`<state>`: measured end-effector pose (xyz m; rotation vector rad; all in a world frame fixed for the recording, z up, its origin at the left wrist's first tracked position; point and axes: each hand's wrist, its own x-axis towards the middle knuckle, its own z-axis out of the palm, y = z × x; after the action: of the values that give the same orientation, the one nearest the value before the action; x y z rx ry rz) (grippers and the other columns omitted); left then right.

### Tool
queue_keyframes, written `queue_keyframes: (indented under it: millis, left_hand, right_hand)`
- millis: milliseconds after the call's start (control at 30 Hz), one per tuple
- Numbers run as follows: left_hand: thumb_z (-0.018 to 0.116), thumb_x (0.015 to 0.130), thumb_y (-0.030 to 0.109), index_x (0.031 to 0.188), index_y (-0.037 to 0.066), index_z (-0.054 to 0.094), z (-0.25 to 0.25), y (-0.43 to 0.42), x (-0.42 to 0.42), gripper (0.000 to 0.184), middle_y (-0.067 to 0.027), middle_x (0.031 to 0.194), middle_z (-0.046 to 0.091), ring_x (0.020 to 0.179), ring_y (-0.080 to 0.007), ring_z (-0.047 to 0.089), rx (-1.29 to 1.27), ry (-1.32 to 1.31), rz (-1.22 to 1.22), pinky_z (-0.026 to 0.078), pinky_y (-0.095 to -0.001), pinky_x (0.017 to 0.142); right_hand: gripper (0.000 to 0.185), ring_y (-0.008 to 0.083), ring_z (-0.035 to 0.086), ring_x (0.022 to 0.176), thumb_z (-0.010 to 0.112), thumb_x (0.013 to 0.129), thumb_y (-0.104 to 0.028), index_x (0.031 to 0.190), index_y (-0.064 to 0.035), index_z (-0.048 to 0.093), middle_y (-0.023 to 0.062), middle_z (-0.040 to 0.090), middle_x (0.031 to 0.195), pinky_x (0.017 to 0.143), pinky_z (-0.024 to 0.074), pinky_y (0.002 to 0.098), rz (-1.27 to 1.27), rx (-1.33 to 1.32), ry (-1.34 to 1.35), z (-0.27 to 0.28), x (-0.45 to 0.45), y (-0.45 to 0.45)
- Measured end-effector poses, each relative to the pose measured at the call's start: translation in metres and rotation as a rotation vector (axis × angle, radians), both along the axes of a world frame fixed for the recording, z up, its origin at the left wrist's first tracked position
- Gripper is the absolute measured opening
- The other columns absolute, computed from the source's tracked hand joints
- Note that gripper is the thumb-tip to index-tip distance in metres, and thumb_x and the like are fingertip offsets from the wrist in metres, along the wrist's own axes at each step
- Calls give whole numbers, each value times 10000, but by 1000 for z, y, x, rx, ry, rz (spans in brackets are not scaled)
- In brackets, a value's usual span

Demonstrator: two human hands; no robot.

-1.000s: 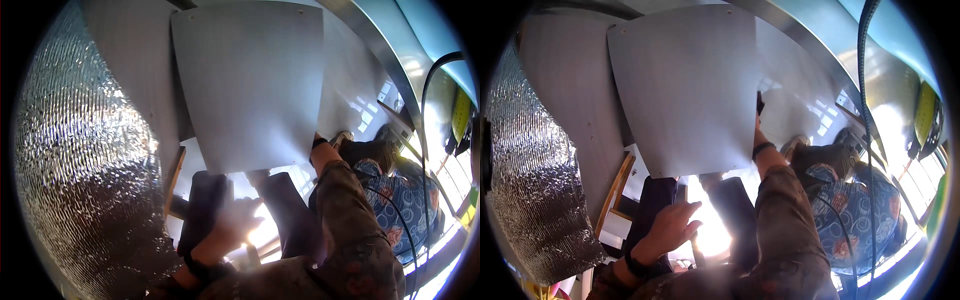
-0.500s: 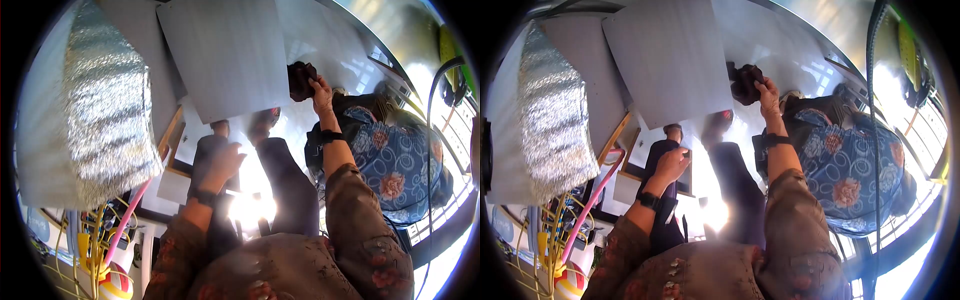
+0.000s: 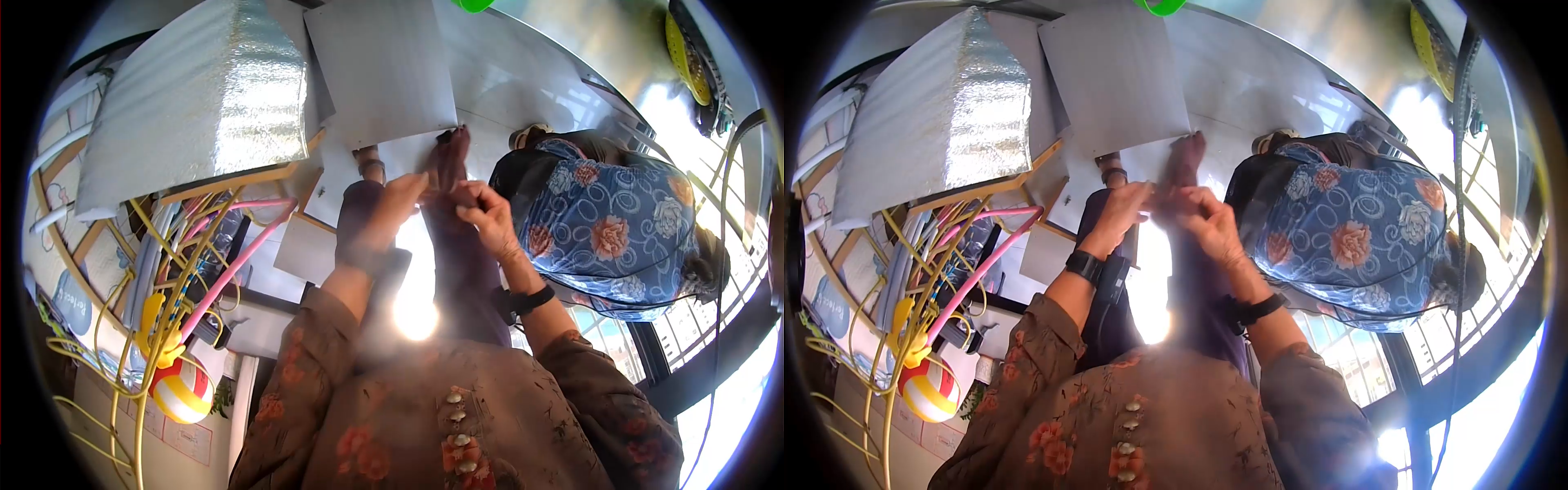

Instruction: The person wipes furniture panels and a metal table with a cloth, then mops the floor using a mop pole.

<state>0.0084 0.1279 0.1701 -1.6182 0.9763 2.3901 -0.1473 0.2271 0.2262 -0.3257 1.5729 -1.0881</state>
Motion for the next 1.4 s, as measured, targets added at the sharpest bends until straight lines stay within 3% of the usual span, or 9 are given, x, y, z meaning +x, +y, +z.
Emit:
queue_keyframes:
  millis: [267,300,400,533,600,633,833,1200,1400]
  left_hand:
    - [537,852,407,1090,53,539,62,7,12,427,-47,965,588,837,-143,606,271,203,195,520,-287,654]
    - [616,766,341,1112,69,512,66,7,19,452,-83,939,602,826,-204,612,-65,294,-21,506,-308,661]
    - [751,587,282,1072,90,540,58,18,35,563,-109,861,623,789,-293,623,-250,239,-151,496,-343,649]
    - [699,677,233,1054,82,576,51,10,41,425,-125,854,626,759,-286,623,-568,158,-224,497,-334,639]
    - [607,792,233,1032,33,571,67,4,35,314,-157,849,623,741,-291,621,28,-57,384,495,-319,630]
    - [607,792,233,1032,33,571,77,0,36,314,-157,849,623,741,-291,621,28,-60,394,495,-319,630]
    - [438,842,110,1220,3,426,89,7,70,393,-212,1132,510,1043,-385,472,-760,-367,-4,382,-402,891]
    - [459,901,262,1111,-53,528,131,6,130,384,-116,966,612,882,-183,539,-719,-375,208,419,-305,804]
    - [449,901,244,1054,-49,552,159,24,132,346,-63,880,593,802,-120,536,-479,-337,151,430,-261,721]
  right_hand:
    - [304,358,376,1179,646,645,-78,945,-63,596,142,479,1153,984,316,432,653,-251,284,44,35,2]
    - [306,358,376,1180,659,646,-90,947,-65,608,140,477,1170,989,314,432,676,-271,263,44,36,4]
    - [295,361,411,1148,694,634,-116,919,-71,634,139,500,1159,978,338,435,719,-309,334,38,34,1]
    - [276,330,459,1112,709,635,-143,901,-86,663,133,533,1150,933,398,408,654,-246,171,22,32,-4]
    - [283,308,473,1103,697,651,-150,925,-91,662,129,540,1138,924,407,384,709,-227,216,19,27,-9]
    - [290,286,486,1094,684,667,-157,950,-97,661,125,547,1127,915,416,361,748,-208,262,21,26,-11]
    - [290,248,577,927,655,703,-160,985,-91,651,125,595,1001,833,455,323,673,34,83,35,26,-13]
    - [273,219,614,856,636,736,-152,988,-47,642,124,635,961,779,477,297,728,161,75,40,15,-15]
    - [507,264,567,1003,655,742,-227,1180,-14,517,156,581,1109,879,441,316,828,-159,296,45,46,-21]
